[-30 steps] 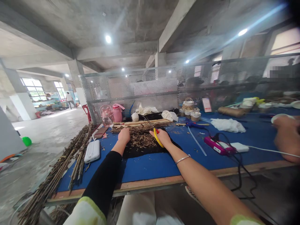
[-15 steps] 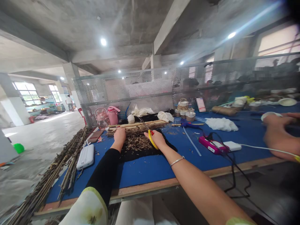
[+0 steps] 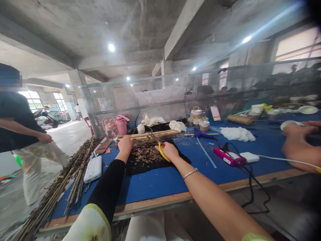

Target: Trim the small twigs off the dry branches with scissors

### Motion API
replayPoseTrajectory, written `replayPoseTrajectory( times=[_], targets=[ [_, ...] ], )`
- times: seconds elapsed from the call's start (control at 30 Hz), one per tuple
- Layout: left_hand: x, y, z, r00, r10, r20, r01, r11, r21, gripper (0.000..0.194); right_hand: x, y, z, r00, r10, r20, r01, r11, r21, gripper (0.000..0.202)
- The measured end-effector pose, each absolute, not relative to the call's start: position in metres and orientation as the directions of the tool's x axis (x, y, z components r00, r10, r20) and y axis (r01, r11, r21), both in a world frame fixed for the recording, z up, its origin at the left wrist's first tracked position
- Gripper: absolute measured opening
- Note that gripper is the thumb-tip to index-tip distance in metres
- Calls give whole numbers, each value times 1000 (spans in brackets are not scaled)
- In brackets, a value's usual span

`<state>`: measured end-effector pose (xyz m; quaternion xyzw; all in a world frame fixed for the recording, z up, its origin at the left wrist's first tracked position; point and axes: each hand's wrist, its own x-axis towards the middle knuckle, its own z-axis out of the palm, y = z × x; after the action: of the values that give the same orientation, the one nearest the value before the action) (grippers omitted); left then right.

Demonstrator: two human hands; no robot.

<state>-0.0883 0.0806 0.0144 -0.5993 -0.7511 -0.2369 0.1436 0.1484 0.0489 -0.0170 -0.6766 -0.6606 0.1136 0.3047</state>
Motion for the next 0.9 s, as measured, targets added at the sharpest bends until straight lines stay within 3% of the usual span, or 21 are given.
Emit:
replayPoseTrajectory(
  times=[0.23, 0.37, 0.43, 0.57, 0.63, 0.73, 0.9],
  targets=[
    [-75, 76, 17, -329, 835, 441, 859, 70, 508, 27, 151, 49, -17, 135, 959, 248, 812, 37, -583, 49],
    [-55, 54, 11, -190, 903, 386, 724, -137, 676, 25, 151, 51, -14, 138, 939, 315, 736, 116, -667, 46],
    [-47, 40, 6, -136, 898, 418, 699, -212, 683, 21, 151, 51, -13, 137, 915, 380, 681, 191, -707, 43],
    [-44, 18, -2, -33, 902, 430, 692, -290, 661, 15, 148, 52, -10, 149, 913, 379, 436, 283, -854, 37],
    [-46, 11, -5, 35, 927, 374, 634, -309, 709, 16, 148, 52, -10, 130, 946, 296, 198, 268, -943, 35],
    [-46, 5, -7, 147, 959, 241, 485, -282, 828, 19, 149, 54, -11, 48, 978, 202, -100, 206, -973, 36],
    [-36, 1, -9, 226, 972, 71, 220, -121, 968, 27, 151, 55, -10, -116, 977, 177, -221, 149, -964, 34]
  ],
)
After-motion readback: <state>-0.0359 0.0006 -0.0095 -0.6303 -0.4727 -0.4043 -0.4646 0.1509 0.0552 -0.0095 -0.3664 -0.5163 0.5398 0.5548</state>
